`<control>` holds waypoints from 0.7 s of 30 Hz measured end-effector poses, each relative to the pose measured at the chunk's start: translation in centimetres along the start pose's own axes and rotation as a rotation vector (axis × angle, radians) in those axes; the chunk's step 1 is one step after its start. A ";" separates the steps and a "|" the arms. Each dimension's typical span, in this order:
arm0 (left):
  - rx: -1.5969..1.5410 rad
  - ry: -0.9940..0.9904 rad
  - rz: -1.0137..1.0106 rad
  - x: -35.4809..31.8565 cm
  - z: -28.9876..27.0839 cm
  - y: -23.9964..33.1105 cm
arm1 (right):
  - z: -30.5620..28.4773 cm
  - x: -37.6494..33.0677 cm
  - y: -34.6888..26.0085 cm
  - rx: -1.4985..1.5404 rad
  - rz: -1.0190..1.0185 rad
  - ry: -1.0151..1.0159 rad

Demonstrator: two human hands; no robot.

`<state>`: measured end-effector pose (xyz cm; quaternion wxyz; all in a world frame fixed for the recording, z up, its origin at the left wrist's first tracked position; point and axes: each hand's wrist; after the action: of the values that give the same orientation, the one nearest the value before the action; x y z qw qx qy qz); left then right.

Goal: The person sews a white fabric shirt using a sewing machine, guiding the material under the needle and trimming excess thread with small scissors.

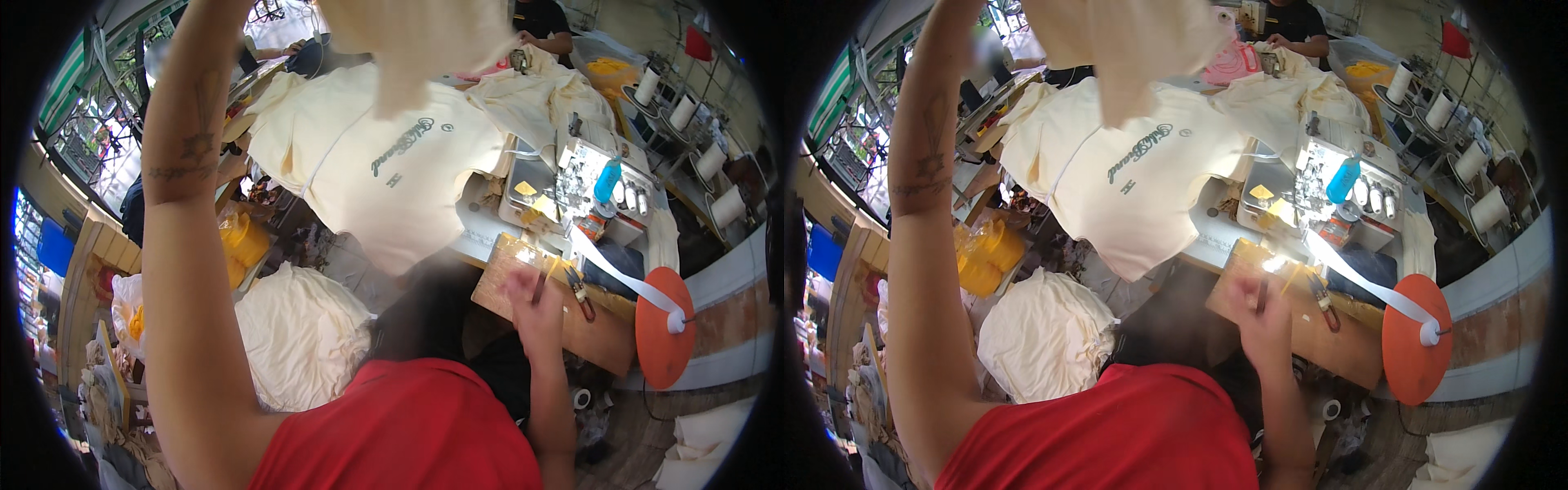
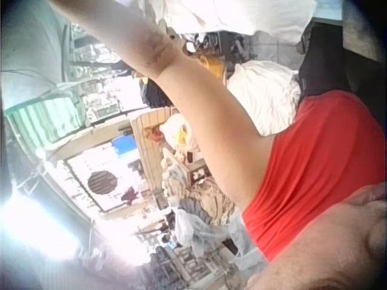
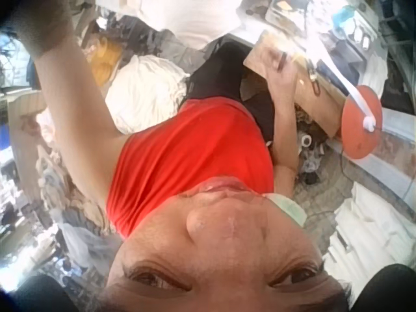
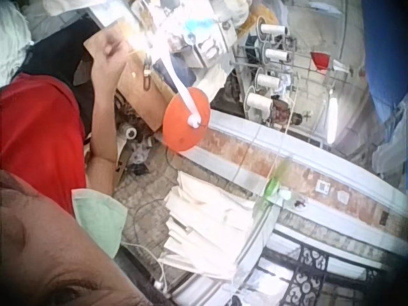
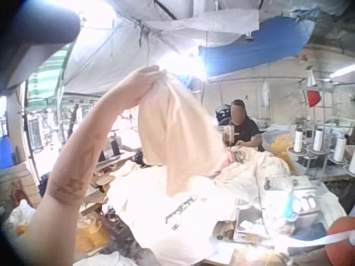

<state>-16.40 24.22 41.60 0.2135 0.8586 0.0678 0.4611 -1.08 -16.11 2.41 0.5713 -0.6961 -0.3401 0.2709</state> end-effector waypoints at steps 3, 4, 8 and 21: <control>-0.223 -0.007 -0.108 -1.1 0.1 1.7 | 2.0 4.8 -3.5 0.351 -0.209 0.042; -0.168 0.004 -0.185 -2.0 0.1 0.9 | 2.4 5.5 -5.3 0.555 -0.226 -0.038; 0.262 -0.290 -0.456 -7.2 4.4 -4.5 | 3.3 8.3 -8.5 0.942 -0.263 -0.172; 0.335 -0.718 0.300 -22.0 25.6 -7.7 | 4.9 6.0 0.2 -0.071 -0.164 -0.044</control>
<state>-7.22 16.44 9.09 0.0117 0.9879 -0.0626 0.1412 -1.09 -8.43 1.27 0.5589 -0.6794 -0.4179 0.2265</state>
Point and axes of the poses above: each hand's wrist, its own x-axis towards the middle knuckle, its own z-axis out of the palm, y = z × x
